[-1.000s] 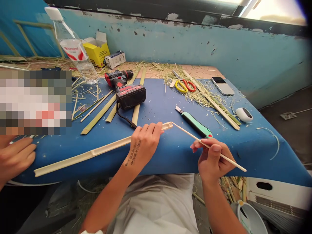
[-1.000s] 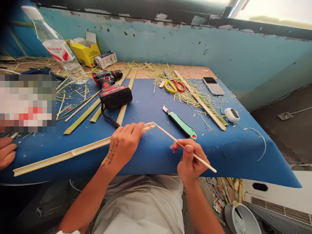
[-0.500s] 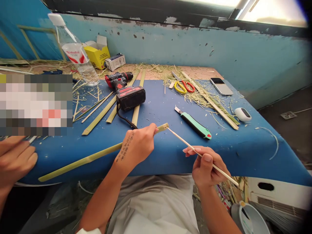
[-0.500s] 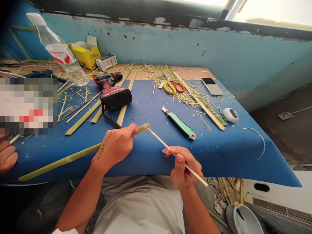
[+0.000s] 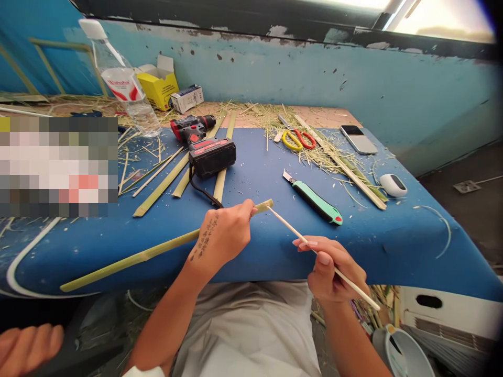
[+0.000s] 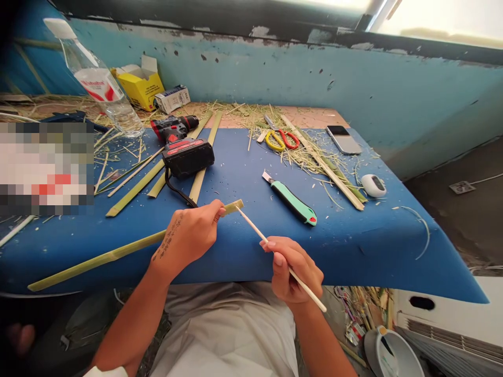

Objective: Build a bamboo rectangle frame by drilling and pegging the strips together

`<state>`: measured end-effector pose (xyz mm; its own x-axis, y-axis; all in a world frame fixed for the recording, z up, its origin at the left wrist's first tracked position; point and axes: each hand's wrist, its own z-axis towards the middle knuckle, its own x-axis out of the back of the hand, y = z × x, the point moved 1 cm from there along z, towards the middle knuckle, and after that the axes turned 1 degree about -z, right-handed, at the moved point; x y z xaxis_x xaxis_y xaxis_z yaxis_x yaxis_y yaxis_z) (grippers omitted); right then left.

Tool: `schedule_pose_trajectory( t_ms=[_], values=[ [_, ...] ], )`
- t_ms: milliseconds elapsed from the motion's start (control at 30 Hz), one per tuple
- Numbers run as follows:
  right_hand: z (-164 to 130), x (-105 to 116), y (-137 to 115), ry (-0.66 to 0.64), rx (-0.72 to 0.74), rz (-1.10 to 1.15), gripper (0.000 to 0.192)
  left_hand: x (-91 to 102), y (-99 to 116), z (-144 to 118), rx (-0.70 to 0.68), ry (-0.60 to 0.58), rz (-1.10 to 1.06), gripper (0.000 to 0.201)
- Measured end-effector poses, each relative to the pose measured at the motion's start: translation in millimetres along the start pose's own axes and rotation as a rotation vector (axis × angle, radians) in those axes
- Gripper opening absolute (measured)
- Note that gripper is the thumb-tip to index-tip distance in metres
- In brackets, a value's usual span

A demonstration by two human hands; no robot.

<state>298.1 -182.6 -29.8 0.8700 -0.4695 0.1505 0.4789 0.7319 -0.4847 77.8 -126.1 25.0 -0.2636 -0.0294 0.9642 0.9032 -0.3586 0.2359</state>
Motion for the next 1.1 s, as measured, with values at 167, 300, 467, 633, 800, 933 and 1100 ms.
schedule_pose_trajectory(
  t_ms=[167, 300, 467, 633, 800, 933, 1100],
  values=[
    [1.7, -1.8, -7.7, 0.024, -0.112, -0.038, 0.026, 1.7, -0.7, -0.6, 0.011, 0.002, -0.012, 0.028],
    [4.1, -0.4, -16.1, -0.061, -0.133, -0.037, 0.034, -1.5, -1.9, -0.4, -0.019, 0.043, -0.003, 0.029],
    [12.6, 6.0, -20.9, -0.287, -0.108, -0.051, 0.041, -10.9, -3.8, 1.6, -0.052, 0.068, 0.055, 0.028],
    [17.1, 3.7, -19.7, -0.322, -0.050, -0.099, 0.041, -16.4, -1.5, -1.1, -0.097, 0.112, 0.087, 0.031],
    [8.2, -4.8, -20.2, -0.243, 0.051, -0.108, 0.048, -17.8, 0.6, -7.4, -0.158, 0.299, 0.144, 0.032],
    [0.0, -10.4, -18.7, -0.201, 0.063, -0.127, 0.048, -21.5, -0.6, -9.5, -0.211, 0.416, 0.199, 0.030],
    [-7.1, -13.1, -12.0, -0.129, 0.048, -0.075, 0.042, -22.0, 2.9, -10.8, -0.168, 0.356, 0.162, 0.033]
  ],
)
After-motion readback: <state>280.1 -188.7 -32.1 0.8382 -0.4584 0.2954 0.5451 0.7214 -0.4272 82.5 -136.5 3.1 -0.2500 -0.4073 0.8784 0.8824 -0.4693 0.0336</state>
